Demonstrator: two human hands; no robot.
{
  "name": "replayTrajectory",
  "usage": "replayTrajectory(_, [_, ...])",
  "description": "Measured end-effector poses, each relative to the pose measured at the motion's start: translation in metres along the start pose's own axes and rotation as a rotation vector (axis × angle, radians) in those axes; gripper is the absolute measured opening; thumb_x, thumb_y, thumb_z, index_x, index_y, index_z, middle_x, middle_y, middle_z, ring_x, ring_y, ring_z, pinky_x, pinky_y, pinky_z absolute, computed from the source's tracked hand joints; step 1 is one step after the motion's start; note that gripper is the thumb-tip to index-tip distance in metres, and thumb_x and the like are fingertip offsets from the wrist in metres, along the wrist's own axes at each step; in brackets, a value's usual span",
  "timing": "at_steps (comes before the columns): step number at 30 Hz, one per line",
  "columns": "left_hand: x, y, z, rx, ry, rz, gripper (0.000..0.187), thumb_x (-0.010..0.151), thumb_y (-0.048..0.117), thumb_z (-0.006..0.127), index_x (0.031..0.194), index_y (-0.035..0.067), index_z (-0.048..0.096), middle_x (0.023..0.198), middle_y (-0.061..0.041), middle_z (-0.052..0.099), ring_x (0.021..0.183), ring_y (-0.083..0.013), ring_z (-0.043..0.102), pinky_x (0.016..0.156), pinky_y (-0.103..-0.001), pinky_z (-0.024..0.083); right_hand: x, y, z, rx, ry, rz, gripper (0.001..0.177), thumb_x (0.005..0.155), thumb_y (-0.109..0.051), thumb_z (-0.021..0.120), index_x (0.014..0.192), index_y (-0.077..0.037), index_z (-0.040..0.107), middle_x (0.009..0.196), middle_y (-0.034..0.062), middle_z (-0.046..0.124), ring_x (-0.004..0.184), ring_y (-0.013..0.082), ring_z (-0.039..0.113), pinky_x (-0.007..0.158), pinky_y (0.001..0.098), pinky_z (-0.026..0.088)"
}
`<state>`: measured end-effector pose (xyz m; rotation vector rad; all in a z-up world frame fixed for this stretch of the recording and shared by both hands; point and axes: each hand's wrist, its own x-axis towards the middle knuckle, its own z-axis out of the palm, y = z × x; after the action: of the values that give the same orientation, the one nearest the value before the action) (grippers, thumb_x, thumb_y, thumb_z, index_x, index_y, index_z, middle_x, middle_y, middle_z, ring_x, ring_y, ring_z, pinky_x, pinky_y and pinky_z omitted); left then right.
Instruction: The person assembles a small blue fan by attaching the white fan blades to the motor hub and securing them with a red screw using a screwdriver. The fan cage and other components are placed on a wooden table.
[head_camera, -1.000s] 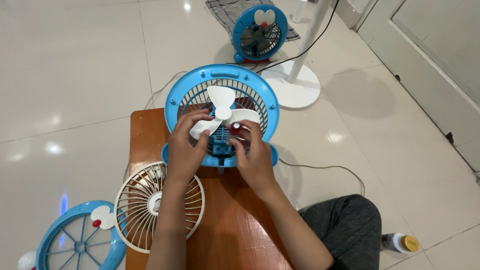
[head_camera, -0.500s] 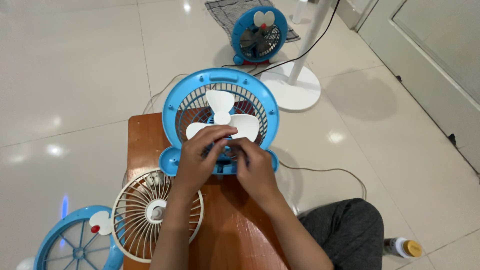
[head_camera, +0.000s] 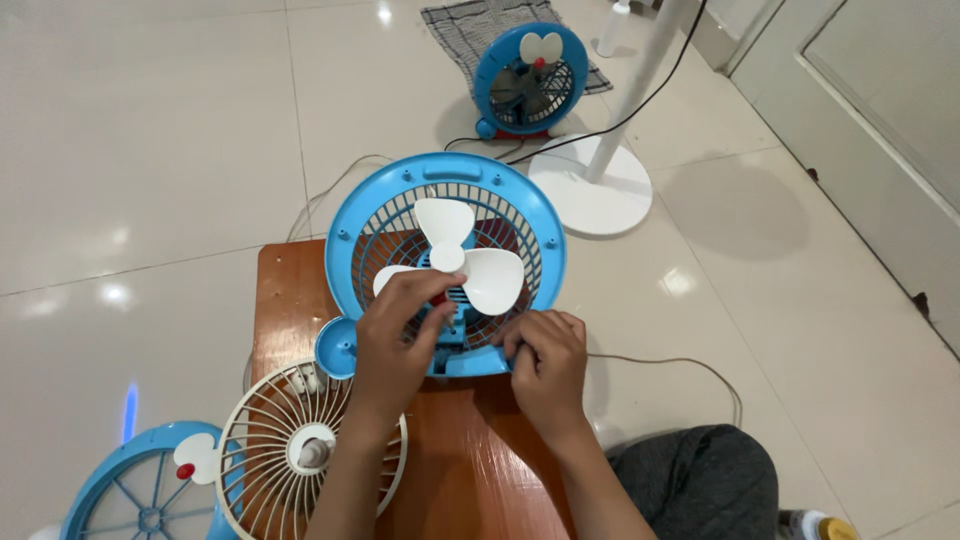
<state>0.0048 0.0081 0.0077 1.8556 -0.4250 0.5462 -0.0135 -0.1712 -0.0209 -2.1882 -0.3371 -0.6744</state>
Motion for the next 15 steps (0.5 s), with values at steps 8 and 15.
replayTrajectory(8, [0.001, 0.002, -0.006, -0.091, -0.158, -0.072, 0.045, 0.093, -0.008, 0.056, 0.131, 0.011, 0.068, 0.127, -0.008, 0.070, 0.092, -0.0166, 0.070, 0.080, -0.029, 0.058, 0.001, 0.003, -0.001, 0.012, -0.016, 0.005, 0.016, 0.075, 0.008, 0.050, 0.065, -0.005, 0.051, 0.077, 0.0019, 0.071, 0.078, 0.0218, 0.064, 0.090, 0.0362, 0.042])
replayTrajectory(15, [-0.004, -0.008, 0.004, 0.081, 0.012, 0.018, 0.039, 0.086, 0.005, 0.080, 0.122, 0.018, 0.074, 0.112, -0.006, 0.061, 0.093, -0.0156, 0.066, 0.080, -0.030, 0.056, 0.000, 0.003, 0.000, 0.038, -0.017, 0.027, 0.014, 0.073, 0.008, 0.049, 0.065, -0.004, 0.050, 0.078, 0.0029, 0.072, 0.078, 0.0228, 0.063, 0.087, 0.0353, 0.044])
